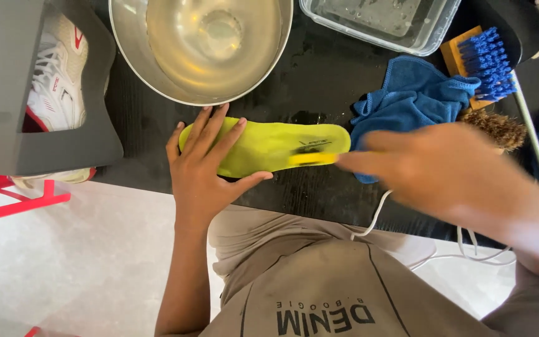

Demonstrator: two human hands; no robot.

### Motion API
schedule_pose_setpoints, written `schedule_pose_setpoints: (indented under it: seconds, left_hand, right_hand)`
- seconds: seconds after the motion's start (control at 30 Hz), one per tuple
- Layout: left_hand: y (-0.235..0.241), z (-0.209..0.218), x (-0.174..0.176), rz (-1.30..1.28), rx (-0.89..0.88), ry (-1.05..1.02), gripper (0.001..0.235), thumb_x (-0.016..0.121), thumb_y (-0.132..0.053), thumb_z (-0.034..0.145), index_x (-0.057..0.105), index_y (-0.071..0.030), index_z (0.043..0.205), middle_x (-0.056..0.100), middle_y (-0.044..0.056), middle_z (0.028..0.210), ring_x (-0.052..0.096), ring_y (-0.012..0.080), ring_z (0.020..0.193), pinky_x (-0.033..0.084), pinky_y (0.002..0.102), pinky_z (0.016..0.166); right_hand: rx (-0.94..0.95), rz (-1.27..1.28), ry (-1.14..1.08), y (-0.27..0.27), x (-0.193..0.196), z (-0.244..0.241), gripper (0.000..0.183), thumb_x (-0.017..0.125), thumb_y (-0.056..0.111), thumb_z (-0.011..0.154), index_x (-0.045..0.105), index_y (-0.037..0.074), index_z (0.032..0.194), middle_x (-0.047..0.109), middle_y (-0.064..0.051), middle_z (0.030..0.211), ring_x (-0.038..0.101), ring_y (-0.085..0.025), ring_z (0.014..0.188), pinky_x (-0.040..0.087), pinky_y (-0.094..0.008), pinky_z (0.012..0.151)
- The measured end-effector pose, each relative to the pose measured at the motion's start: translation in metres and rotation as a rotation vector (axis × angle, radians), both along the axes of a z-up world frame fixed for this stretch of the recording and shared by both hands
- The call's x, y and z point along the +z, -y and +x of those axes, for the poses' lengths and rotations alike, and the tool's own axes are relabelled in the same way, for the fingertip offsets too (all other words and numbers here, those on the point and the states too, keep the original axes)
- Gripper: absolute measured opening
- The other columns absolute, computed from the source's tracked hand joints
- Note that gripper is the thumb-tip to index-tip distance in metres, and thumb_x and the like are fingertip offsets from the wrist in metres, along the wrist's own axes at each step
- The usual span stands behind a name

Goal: The person cleans a bright yellow shoe insole using a yellow brush and water from a metal bowl. They scrub the insole thoroughly, dip the brush in water, and then wipe it with a blue cloth. The person then repeats the process on a grey shoe insole.

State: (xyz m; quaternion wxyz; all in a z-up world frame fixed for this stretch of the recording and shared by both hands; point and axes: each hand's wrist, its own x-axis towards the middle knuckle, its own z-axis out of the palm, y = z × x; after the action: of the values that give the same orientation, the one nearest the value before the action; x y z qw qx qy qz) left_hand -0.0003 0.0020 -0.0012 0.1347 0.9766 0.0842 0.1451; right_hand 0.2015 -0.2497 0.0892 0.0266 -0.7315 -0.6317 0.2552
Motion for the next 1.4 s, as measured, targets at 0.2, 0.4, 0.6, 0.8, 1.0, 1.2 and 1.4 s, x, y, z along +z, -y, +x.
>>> schedule_pose_setpoints:
  seconds: [0.2, 0.4, 0.6, 0.8, 1.0, 1.2, 1.4]
  left_hand:
    - [0.002, 0.002, 0.001, 0.013, 0.005, 0.01, 0.078, 0.079, -0.076, 0.081, 0.071, -0.021, 0.135, 0.059, 0.007, 0.151, 0.055, 0.0282, 0.143, 0.033, 0.05, 0.115]
    - [0.002, 0.0, 0.0, -0.02, 0.012, -0.009, 0.076, 0.081, -0.073, 0.08, 0.071, -0.022, 0.135, 0.057, 0.006, 0.153, 0.053, 0.0285, 0.145, 0.031, 0.051, 0.117]
    - [0.003, 0.001, 0.002, -0.019, -0.003, -0.007, 0.076, 0.083, -0.072, 0.079, 0.071, -0.022, 0.135, 0.057, 0.007, 0.154, 0.054, 0.0288, 0.145, 0.031, 0.05, 0.116]
    - [0.005, 0.002, 0.003, -0.018, 0.003, 0.014, 0.074, 0.085, -0.07, 0.078, 0.072, -0.022, 0.133, 0.058, 0.007, 0.152, 0.054, 0.029, 0.144, 0.033, 0.054, 0.116]
    - [0.005, 0.0, 0.002, 0.008, 0.002, 0.023, 0.073, 0.082, -0.072, 0.08, 0.072, -0.022, 0.133, 0.058, 0.007, 0.153, 0.054, 0.0285, 0.144, 0.032, 0.05, 0.116]
    - [0.006, 0.0, 0.005, 0.0, -0.008, 0.03, 0.074, 0.081, -0.072, 0.081, 0.071, -0.022, 0.134, 0.057, 0.008, 0.153, 0.053, 0.0284, 0.145, 0.032, 0.05, 0.115]
    - [0.006, 0.0, 0.003, 0.035, -0.01, 0.041, 0.072, 0.08, -0.072, 0.083, 0.071, -0.022, 0.134, 0.058, 0.008, 0.152, 0.053, 0.0279, 0.144, 0.032, 0.049, 0.115]
  right_hand:
    - [-0.024, 0.33, 0.156, -0.009, -0.039, -0.01, 0.052, 0.061, -0.001, 0.083, 0.062, 0.025, 0.128, 0.062, 0.003, 0.086, 0.05, -0.017, 0.038, 0.039, -0.035, 0.028]
    - [-0.079, -0.06, 0.473, 0.025, -0.007, 0.013, 0.045, 0.061, 0.021, 0.089, 0.059, 0.042, 0.129, 0.061, 0.014, 0.078, 0.061, -0.026, 0.042, 0.05, -0.039, 0.036]
    - [-0.062, 0.152, 0.249, -0.002, -0.021, -0.01, 0.048, 0.064, 0.008, 0.083, 0.058, 0.026, 0.127, 0.054, 0.0, 0.08, 0.054, -0.03, 0.036, 0.041, -0.046, 0.029]
    - [-0.1, 0.108, 0.179, 0.0, -0.013, -0.006, 0.051, 0.065, 0.006, 0.08, 0.062, 0.022, 0.128, 0.059, 0.0, 0.077, 0.055, -0.026, 0.031, 0.035, -0.042, 0.023]
    - [-0.009, 0.05, 0.143, -0.003, 0.0, -0.007, 0.057, 0.064, -0.004, 0.08, 0.059, 0.02, 0.131, 0.061, 0.0, 0.075, 0.054, -0.017, 0.026, 0.039, -0.035, 0.017]
    - [-0.021, 0.402, 0.216, -0.016, -0.039, -0.025, 0.05, 0.063, -0.001, 0.078, 0.064, 0.021, 0.124, 0.064, 0.001, 0.091, 0.056, -0.018, 0.04, 0.04, -0.035, 0.026]
    - [-0.103, -0.018, 0.174, 0.002, 0.012, -0.016, 0.046, 0.065, -0.001, 0.087, 0.063, 0.024, 0.126, 0.062, 0.003, 0.076, 0.059, -0.013, 0.033, 0.046, -0.03, 0.017]
